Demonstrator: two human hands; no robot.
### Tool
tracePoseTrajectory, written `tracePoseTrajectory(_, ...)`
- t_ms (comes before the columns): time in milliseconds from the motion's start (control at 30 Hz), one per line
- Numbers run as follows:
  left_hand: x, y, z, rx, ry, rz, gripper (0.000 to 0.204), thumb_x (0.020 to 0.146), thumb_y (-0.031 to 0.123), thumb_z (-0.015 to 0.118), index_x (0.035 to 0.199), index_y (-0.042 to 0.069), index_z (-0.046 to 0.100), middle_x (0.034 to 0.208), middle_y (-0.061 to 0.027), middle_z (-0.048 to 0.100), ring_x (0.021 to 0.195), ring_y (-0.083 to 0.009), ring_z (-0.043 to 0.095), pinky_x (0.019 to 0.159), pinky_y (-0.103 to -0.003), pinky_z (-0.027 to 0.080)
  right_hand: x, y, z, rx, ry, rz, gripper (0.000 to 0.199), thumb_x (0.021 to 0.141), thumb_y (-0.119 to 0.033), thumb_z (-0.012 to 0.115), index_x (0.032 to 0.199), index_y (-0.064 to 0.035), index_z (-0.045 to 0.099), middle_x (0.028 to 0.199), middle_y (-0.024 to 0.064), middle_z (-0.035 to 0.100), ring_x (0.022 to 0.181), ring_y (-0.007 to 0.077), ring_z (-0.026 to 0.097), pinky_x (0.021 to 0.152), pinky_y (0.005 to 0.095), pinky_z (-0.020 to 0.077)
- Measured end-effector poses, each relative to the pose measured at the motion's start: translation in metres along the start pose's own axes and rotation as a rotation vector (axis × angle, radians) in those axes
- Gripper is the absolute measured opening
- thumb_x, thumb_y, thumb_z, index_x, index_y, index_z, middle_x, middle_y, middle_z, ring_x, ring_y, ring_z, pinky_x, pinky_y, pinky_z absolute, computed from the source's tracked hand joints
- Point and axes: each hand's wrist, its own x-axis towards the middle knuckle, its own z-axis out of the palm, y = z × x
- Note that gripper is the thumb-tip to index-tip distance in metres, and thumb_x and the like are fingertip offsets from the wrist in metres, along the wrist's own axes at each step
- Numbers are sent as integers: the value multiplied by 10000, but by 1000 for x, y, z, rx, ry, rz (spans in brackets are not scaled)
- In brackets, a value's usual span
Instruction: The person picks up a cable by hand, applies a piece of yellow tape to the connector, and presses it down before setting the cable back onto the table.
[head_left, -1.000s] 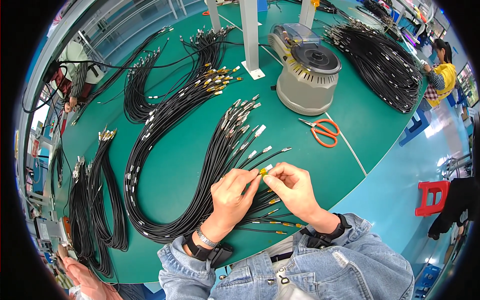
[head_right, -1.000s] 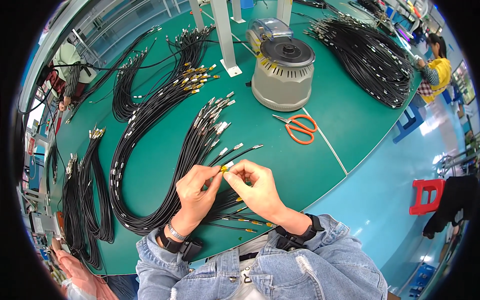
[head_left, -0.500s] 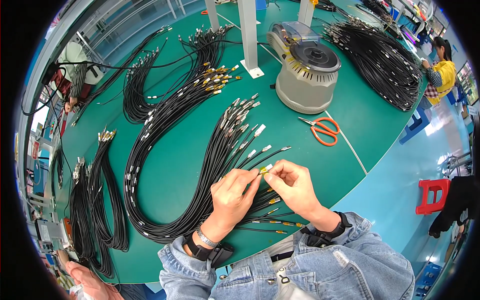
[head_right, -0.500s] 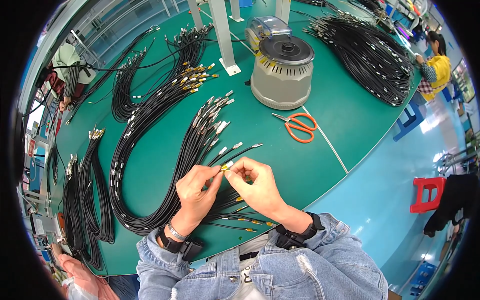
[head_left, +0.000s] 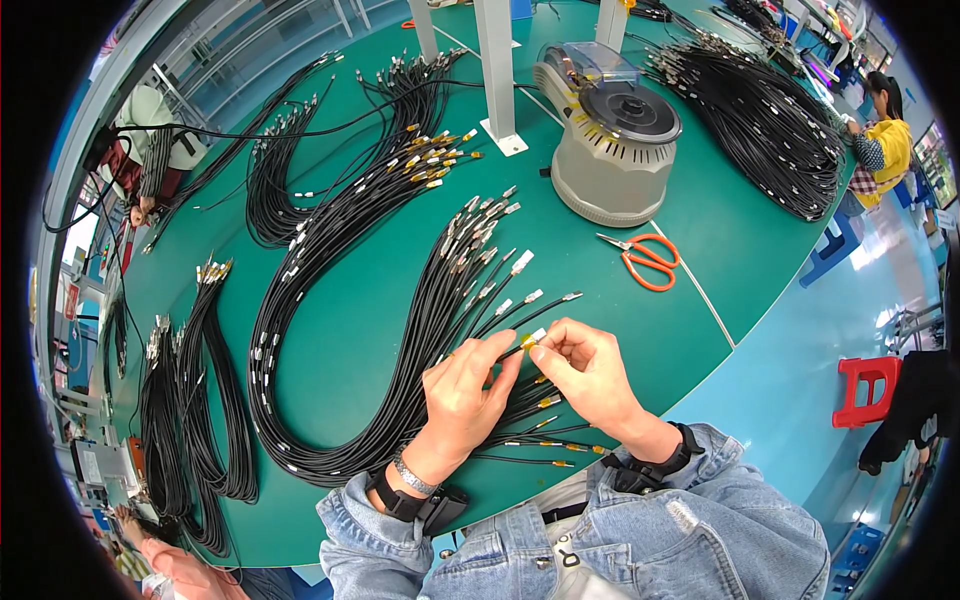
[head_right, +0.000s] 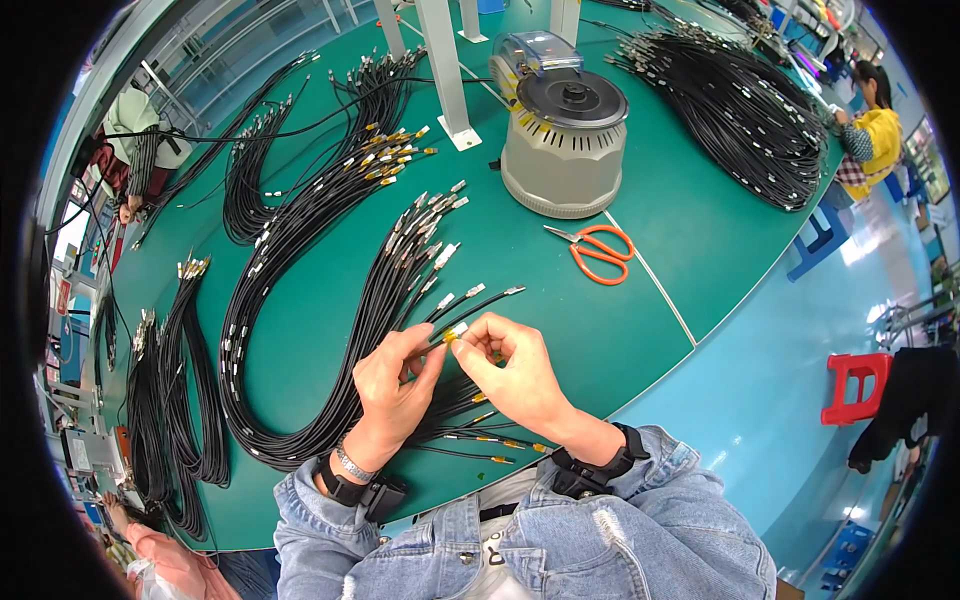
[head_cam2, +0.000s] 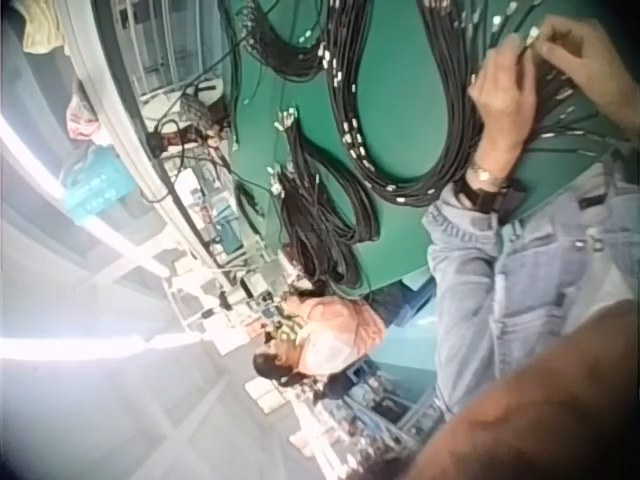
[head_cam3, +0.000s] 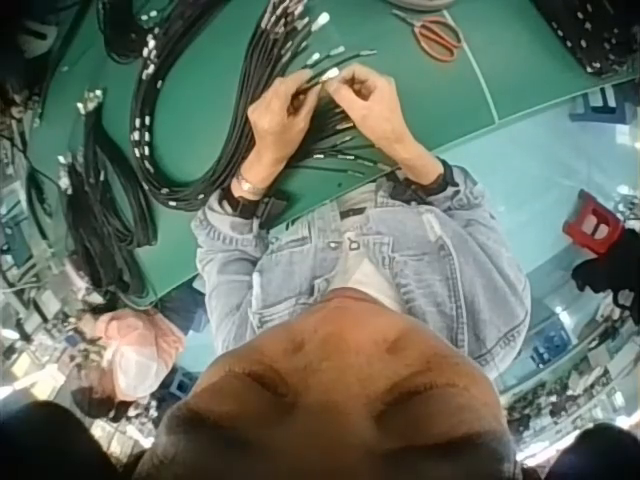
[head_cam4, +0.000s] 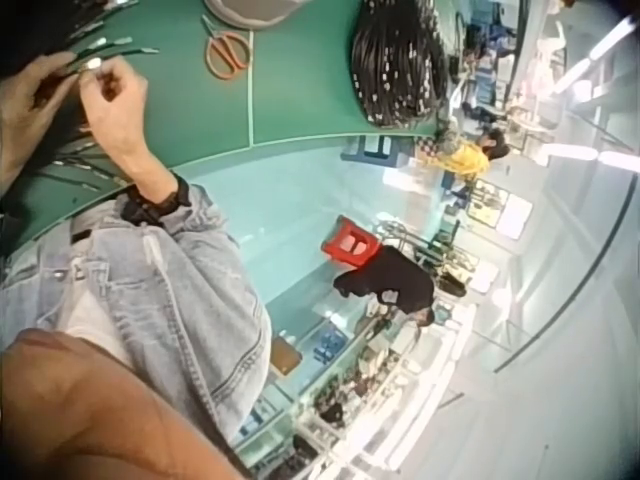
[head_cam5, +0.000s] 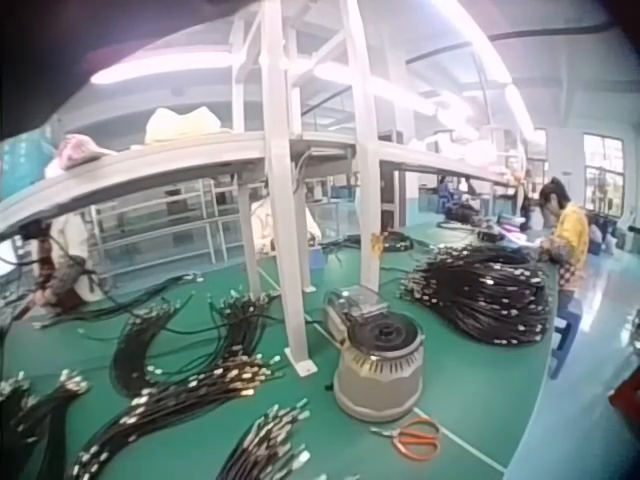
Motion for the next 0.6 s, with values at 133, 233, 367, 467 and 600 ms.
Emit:
tracePoseTrajectory(133,0,-4,2,58,15,131,372,660,-33,706,997,90,605,664,-25,554,479,-145,518,408,-252,419,0,-1,-1,9,-12,1,108,831,-62,587,755,2,546,666,-35,517,603,14,430,533,184,354)
tracePoseTrajectory(233,0,-5,1,76,-7,156,396,657,-38,700,1017,102,610,656,-22,544,481,-147,520,408,-255,419,-1,-5,-1,-5,-18,15,102,833,-60,584,761,2,548,667,-36,515,608,15,433,537,184,357)
tracePoseTrajectory(367,0,-5,1,96,-32,166,411,653,-40,694,1029,106,617,645,-19,531,482,-147,521,409,-258,417,-1,-4,-2,-5,-13,11,103,835,-60,582,761,2,549,669,-36,514,613,15,431,540,183,357)
tracePoseTrajectory(467,1,-4,0,105,-39,159,405,653,-39,694,1026,101,619,642,-18,526,480,-147,521,408,-261,415,-2,-6,-2,-7,-15,9,102,837,-63,584,766,2,552,672,-36,515,614,14,431,542,183,357)
tracePoseTrajectory(600,2,0,1,107,-36,116,365,657,-48,694,992,81,626,628,-22,519,475,-144,515,402,-258,403,-3,-7,-2,10,-15,12,101,840,-68,588,775,3,557,679,-36,518,616,15,432,545,182,359)
